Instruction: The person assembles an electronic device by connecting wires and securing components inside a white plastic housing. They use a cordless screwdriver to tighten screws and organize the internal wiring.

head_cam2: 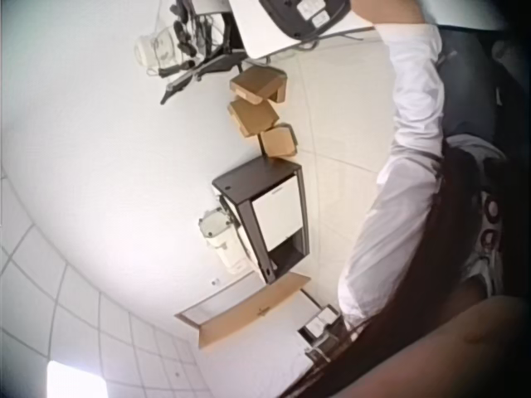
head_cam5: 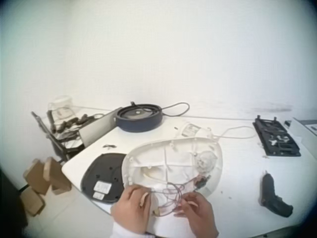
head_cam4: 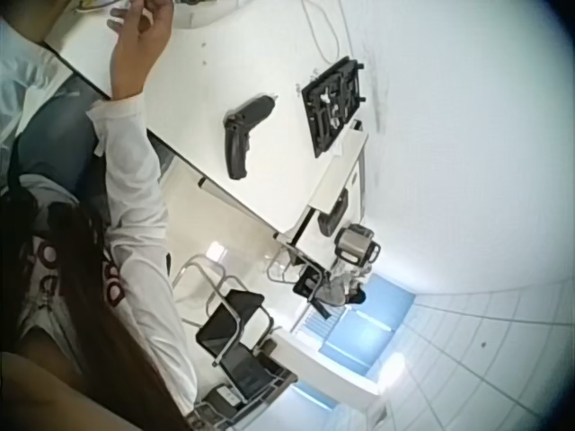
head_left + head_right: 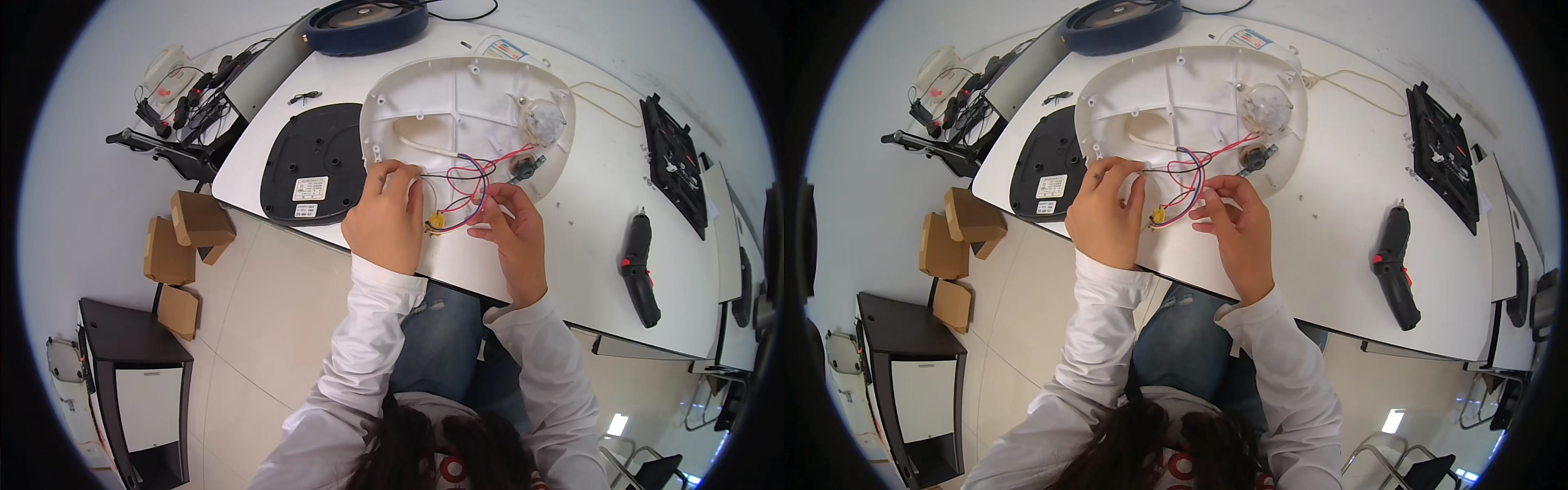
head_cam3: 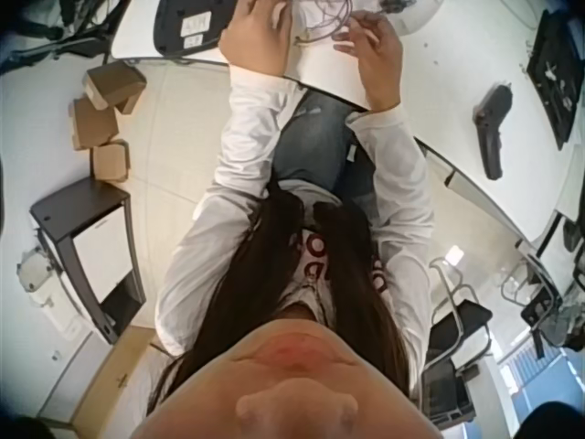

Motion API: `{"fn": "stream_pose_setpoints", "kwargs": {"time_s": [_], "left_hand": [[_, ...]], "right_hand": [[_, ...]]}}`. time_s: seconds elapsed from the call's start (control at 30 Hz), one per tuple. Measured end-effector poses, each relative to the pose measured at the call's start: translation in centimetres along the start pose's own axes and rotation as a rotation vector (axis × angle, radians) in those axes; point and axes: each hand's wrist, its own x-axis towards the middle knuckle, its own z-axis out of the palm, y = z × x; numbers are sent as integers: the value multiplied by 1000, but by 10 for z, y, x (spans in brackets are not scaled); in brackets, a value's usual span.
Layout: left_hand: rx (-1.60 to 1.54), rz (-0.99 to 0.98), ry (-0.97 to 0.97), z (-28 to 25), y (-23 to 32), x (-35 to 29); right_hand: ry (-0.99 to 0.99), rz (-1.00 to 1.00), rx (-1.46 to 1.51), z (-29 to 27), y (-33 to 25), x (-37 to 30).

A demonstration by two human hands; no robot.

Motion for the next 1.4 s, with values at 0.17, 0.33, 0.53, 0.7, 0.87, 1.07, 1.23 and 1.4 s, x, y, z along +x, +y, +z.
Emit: {"fn": "stream_pose_setpoints", "kwargs": {"time_s": [0.17,0.33,0.53,0.7,0.87,1.07,1.23,1.4], "left_hand": [[-10,-7,-8,0,2,3],[-15,-23,-9,2,2,2],[10,-11,-14,2,-3,3],[14,-7,-22,1,-2,3],[11,0,-32,1,-3,2],[6,4,-24,1,-2,2],[1,1,-6,2,-3,-1],[-6,-6,-10,1,-2,-1]], "right_hand": [[-28,-27,35,2,6,8],[-37,-54,94,9,7,11],[99,-62,89,10,4,8],[87,-55,74,10,3,8],[-27,-78,35,11,10,9],[-89,-141,8,11,16,14],[-126,-81,3,17,14,17],[-86,-192,-41,25,27,23]]}}
